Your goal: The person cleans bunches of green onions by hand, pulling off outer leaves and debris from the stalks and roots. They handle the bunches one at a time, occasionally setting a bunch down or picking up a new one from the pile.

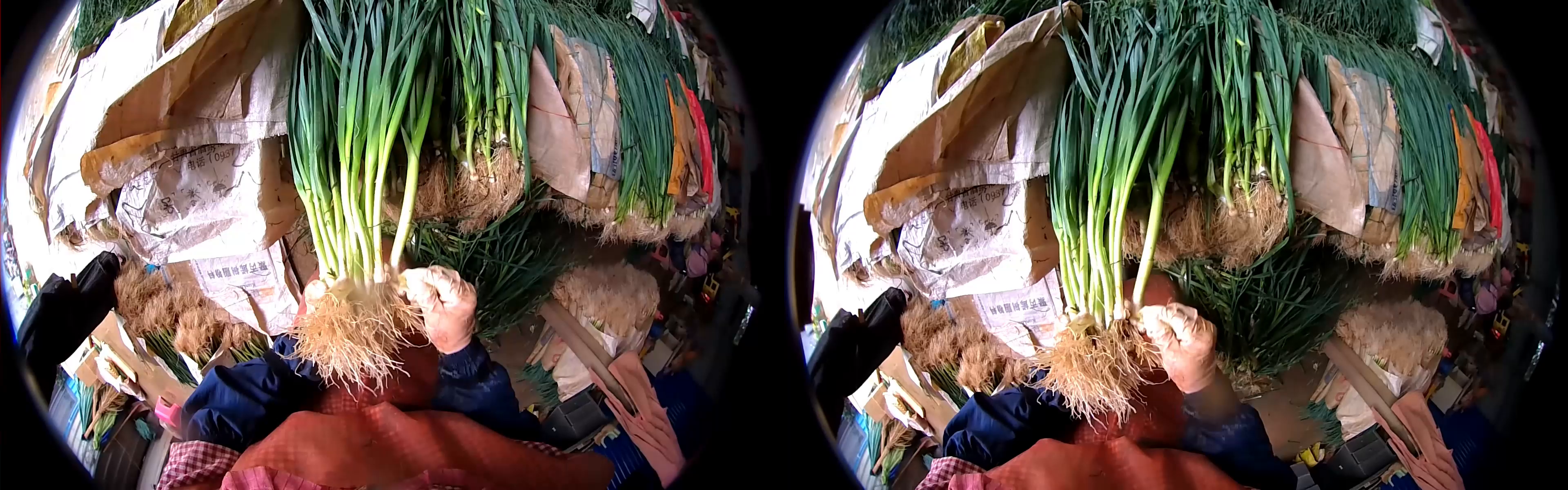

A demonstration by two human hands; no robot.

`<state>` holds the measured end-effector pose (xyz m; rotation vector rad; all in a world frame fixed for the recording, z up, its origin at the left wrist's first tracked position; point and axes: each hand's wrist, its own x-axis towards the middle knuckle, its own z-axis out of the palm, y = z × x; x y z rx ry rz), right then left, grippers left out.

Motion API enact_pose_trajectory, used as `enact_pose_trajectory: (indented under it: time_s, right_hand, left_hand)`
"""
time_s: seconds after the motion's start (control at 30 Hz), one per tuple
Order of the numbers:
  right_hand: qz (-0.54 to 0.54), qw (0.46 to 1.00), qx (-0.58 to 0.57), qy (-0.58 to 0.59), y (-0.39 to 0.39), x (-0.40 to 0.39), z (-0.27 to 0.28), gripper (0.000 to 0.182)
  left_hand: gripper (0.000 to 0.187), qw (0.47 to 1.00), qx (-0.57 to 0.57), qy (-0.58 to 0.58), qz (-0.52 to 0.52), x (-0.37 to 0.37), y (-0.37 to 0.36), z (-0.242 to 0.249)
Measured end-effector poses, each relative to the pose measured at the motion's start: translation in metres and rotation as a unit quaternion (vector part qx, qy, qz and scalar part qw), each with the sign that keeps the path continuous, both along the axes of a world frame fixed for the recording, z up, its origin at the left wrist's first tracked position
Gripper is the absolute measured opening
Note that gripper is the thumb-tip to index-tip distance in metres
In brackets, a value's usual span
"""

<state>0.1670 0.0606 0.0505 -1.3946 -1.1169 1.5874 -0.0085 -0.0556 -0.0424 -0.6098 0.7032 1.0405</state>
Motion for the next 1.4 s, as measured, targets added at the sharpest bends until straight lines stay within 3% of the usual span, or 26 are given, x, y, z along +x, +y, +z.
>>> enact_pose_trajectory:
  time_s: [0.03, 0.1, 0.13, 0.17, 0.2, 0.27, 0.3, 0.37, 0.5, 0.63, 0.77, 0.8, 0.83, 0.9, 0.97, 1.0, 1.07, 1.1, 1.13, 1.17, 1.2, 1.23, 1.3, 1.33, 1.37, 1.4]
  right_hand:
    - [0.058, 0.993, 0.084, -0.059, -0.007, 0.012, 0.007, 0.01]
    - [0.005, 0.991, -0.098, -0.095, -0.004, 0.044, 0.01, 0.015]
    - [0.139, 0.944, 0.019, -0.3, -0.008, 0.067, -0.008, 0.022]
    - [0.26, 0.825, 0.132, -0.484, -0.012, 0.086, -0.029, 0.03]
    - [0.175, 0.938, -0.012, -0.3, -0.004, 0.074, -0.035, 0.037]
    - [0.148, 0.971, -0.17, -0.083, 0.03, 0.031, -0.027, 0.031]
    - [0.143, 0.964, -0.222, 0.026, 0.041, 0.014, -0.032, 0.028]
    - [0.009, 0.964, -0.255, 0.082, 0.037, -0.007, -0.041, 0.022]
    - [-0.128, 0.85, -0.42, 0.292, 0.022, 0.002, -0.038, 0.011]
    - [0.132, 0.973, -0.179, -0.064, 0.018, 0.012, -0.065, 0.009]
    - [0.259, 0.903, 0.034, -0.34, 0.013, 0.021, -0.077, 0.01]
    - [0.267, 0.899, 0.013, -0.346, 0.006, 0.026, -0.086, 0.012]
    - [0.289, 0.882, 0.027, -0.372, 0.002, 0.027, -0.087, 0.013]
    - [0.494, 0.684, 0.014, -0.536, -0.027, 0.047, -0.155, 0.015]
    - [0.549, 0.585, -0.128, -0.583, -0.024, 0.055, -0.142, 0.014]
    - [0.553, 0.573, -0.095, -0.598, -0.049, 0.096, -0.176, 0.023]
    - [0.463, 0.658, -0.203, -0.558, 0.013, 0.07, -0.074, 0.052]
    - [0.408, 0.791, -0.076, -0.45, 0.025, 0.072, -0.044, 0.052]
    - [0.311, 0.902, -0.055, -0.294, 0.04, 0.055, -0.02, 0.05]
    - [0.268, 0.939, -0.078, -0.203, 0.064, 0.025, 0.015, 0.047]
    - [0.33, 0.912, -0.046, -0.24, 0.082, 0.003, 0.032, 0.05]
    - [0.372, 0.887, 0.094, -0.258, 0.083, -0.005, 0.016, 0.054]
    - [0.411, 0.876, 0.042, -0.25, 0.082, -0.015, -0.009, 0.053]
    - [0.387, 0.912, -0.005, -0.133, 0.077, -0.018, -0.025, 0.048]
    - [0.377, 0.908, -0.184, -0.023, 0.073, -0.006, -0.026, 0.037]
    - [0.347, 0.902, -0.257, 0.007, 0.071, -0.005, -0.018, 0.03]
  left_hand:
    - [0.034, 1.0, -0.002, -0.001, 0.0, 0.002, 0.001, -0.001]
    - [0.034, 1.0, -0.004, -0.002, -0.007, 0.005, 0.006, -0.004]
    - [0.033, 1.0, -0.003, -0.003, -0.009, 0.006, 0.008, -0.004]
    - [0.033, 1.0, 0.001, -0.004, -0.011, 0.006, 0.009, -0.005]
    - [0.033, 1.0, 0.006, -0.003, -0.012, 0.006, 0.012, -0.007]
    - [0.033, 1.0, 0.001, -0.001, -0.012, 0.003, 0.008, -0.008]
    - [0.033, 1.0, 0.001, 0.001, -0.013, 0.003, 0.011, -0.008]
    - [0.032, 1.0, 0.003, 0.007, -0.015, 0.004, 0.017, -0.007]
    - [0.032, 1.0, -0.002, -0.006, -0.008, 0.004, 0.015, -0.009]
    - [0.031, 1.0, 0.023, -0.006, -0.012, -0.004, 0.011, -0.014]
    - [0.03, 0.993, 0.073, 0.082, 0.041, 0.011, -0.021, -0.041]
    - [0.024, 0.997, 0.069, -0.037, 0.019, 0.012, -0.002, -0.033]
    - [0.021, 1.0, -0.009, -0.021, -0.012, 0.012, 0.007, -0.023]
    - [0.02, 0.997, -0.019, -0.066, 0.018, 0.012, 0.008, -0.016]
    - [0.022, 0.999, 0.036, -0.021, 0.028, 0.006, 0.014, 0.003]
    - [0.023, 0.997, 0.067, 0.007, 0.036, 0.001, 0.018, 0.006]
    - [0.02, 0.997, 0.078, -0.02, -0.013, -0.009, 0.018, -0.006]
    - [0.018, 0.995, 0.073, -0.047, -0.047, -0.006, 0.005, -0.013]
    - [0.023, 0.997, 0.048, -0.034, -0.059, -0.002, 0.002, -0.023]
    - [0.028, 0.997, 0.024, -0.02, -0.071, 0.003, -0.002, -0.033]
    - [0.03, 0.999, 0.002, -0.006, -0.052, 0.009, 0.018, -0.001]
    - [0.032, 0.999, -0.022, 0.015, -0.032, 0.009, 0.031, 0.021]
    - [0.028, 0.998, -0.015, 0.021, -0.055, 0.008, 0.044, 0.039]
    - [0.031, 0.994, -0.018, 0.089, -0.06, 0.007, 0.04, 0.033]
    - [0.035, 0.986, -0.025, 0.155, -0.063, 0.01, 0.031, 0.023]
    - [0.026, 0.996, 0.035, -0.044, 0.063, 0.007, 0.022, 0.016]
